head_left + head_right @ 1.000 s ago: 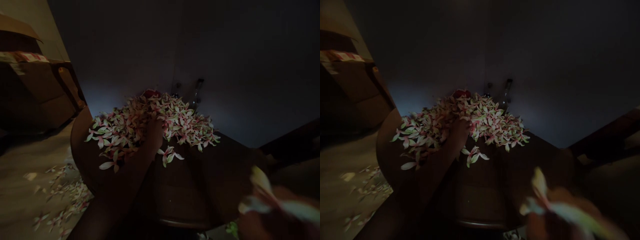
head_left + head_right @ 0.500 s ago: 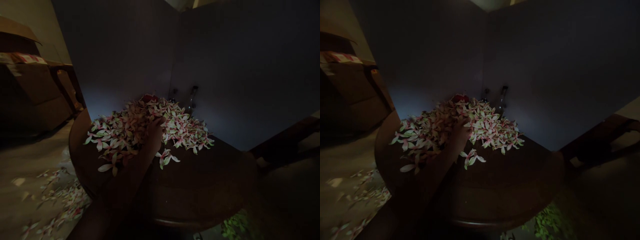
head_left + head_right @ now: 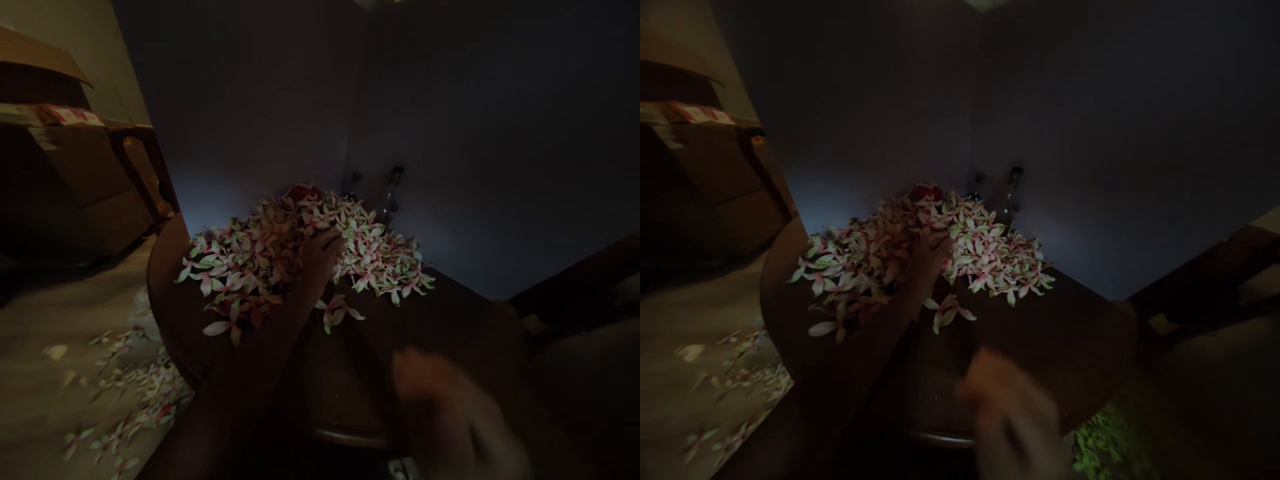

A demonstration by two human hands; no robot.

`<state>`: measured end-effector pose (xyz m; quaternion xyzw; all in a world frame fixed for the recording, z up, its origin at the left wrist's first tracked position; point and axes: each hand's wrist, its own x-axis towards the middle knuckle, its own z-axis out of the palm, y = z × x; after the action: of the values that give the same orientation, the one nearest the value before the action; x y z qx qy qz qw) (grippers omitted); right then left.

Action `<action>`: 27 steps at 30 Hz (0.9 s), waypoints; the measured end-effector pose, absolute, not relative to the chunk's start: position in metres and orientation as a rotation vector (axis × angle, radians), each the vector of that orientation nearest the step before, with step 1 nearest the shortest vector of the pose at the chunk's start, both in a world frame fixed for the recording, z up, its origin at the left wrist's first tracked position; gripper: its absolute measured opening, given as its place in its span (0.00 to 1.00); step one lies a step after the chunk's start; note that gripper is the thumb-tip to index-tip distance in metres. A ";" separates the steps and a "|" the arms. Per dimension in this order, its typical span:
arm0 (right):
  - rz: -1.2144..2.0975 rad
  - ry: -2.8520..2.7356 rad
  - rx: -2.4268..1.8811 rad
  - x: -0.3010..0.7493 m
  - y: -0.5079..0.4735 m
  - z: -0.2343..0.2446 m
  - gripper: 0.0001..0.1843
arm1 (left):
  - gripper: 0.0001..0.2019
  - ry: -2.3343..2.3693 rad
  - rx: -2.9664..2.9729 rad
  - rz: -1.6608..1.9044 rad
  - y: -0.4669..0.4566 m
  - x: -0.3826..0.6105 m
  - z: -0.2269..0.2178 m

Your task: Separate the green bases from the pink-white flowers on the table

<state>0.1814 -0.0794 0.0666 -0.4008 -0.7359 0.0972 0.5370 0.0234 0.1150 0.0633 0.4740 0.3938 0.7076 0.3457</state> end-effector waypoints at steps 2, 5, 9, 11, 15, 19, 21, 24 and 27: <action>0.213 -1.480 -0.963 0.169 -0.027 0.089 0.15 | 0.13 1.052 1.255 1.815 0.114 0.023 0.063; 0.351 -1.513 -0.929 0.157 0.051 0.105 0.13 | 0.13 1.070 1.303 1.805 0.114 0.023 0.062; 0.578 -1.531 -0.913 0.155 0.106 0.084 0.15 | 0.11 0.992 1.364 1.810 0.117 0.025 0.061; 0.657 -1.513 -0.895 0.156 0.112 0.070 0.17 | 0.10 0.945 1.400 1.807 0.119 0.027 0.059; 0.745 -1.397 -0.917 0.156 0.108 0.055 0.20 | 0.09 0.912 1.496 1.758 0.120 0.029 0.057; 0.746 -1.320 -0.892 0.162 0.107 0.052 0.19 | 0.07 0.923 1.615 1.675 0.116 0.030 0.058; 0.762 -1.303 -0.879 0.167 0.107 0.052 0.16 | 0.06 0.915 1.678 1.646 0.115 0.031 0.058; 0.785 -1.301 -0.866 0.175 0.106 0.056 0.14 | 0.06 0.892 1.704 1.589 0.116 0.033 0.053; 0.727 -1.330 -0.843 0.179 0.106 0.060 0.12 | 0.08 0.834 1.661 1.565 0.119 0.035 0.047</action>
<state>0.1793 0.1056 0.0597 -0.3706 -0.5849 0.3196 0.6468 0.0355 0.1191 0.0474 0.6408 0.3219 0.6037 0.3483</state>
